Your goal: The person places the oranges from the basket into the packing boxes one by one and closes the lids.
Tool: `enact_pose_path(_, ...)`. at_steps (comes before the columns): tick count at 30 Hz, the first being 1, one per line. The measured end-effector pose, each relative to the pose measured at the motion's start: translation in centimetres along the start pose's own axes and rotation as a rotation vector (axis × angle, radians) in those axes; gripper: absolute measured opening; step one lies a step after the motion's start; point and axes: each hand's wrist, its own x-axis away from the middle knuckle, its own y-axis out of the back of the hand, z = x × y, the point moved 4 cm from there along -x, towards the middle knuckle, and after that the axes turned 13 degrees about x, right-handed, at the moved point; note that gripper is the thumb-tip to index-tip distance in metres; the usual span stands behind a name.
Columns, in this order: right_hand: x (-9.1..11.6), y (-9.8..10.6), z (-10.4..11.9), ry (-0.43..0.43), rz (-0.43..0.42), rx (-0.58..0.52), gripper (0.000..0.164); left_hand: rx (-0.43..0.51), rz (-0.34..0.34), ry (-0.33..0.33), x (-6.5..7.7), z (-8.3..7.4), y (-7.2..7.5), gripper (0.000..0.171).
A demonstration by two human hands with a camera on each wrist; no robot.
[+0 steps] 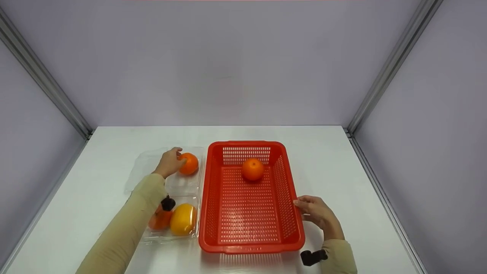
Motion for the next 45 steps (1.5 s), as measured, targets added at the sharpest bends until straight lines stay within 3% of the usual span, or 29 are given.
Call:
enact_pose_path(5, 0.0, 0.0, -0.1, -0.003, 0.001, 0.001, 0.041, 0.0, -0.009, -0.039, 0.3, -0.5, -0.3, 0.046)
enact_pose_path(11, 0.2, 0.1, -0.2, 0.011, 0.014, -0.016, 0.041, -0.007, -0.02, -0.166, 1.1, -1.7, -0.7, 0.045)
enact_pose_path(14, 0.3, 0.1, -0.2, 0.028, 0.029, -0.019, 0.038, 0.001, -0.017, -0.194, 1.6, -2.3, -0.9, 0.044)
enact_pose_path(21, 0.1, 0.0, -0.4, 0.012, 0.022, -0.021, 0.038, 0.031, 0.027, -0.163, 2.0, -3.0, -1.4, 0.045)
enact_pose_path(33, -0.1, 0.0, -0.5, 0.0, 0.01, -0.009, 0.044, -0.031, 0.008, -0.257, 3.2, -4.3, -2.0, 0.042)
enact_pose_path(39, 0.0, -0.1, -0.3, -0.002, 0.01, -0.004, 0.042, 0.065, 0.062, -0.215, 3.5, -4.9, -2.6, 0.044)
enact_pose_path(45, 0.1, 0.0, 0.0, 0.009, 0.024, -0.028, 0.041, 0.118, 0.098, -0.243, 3.9, -5.5, -3.5, 0.044)
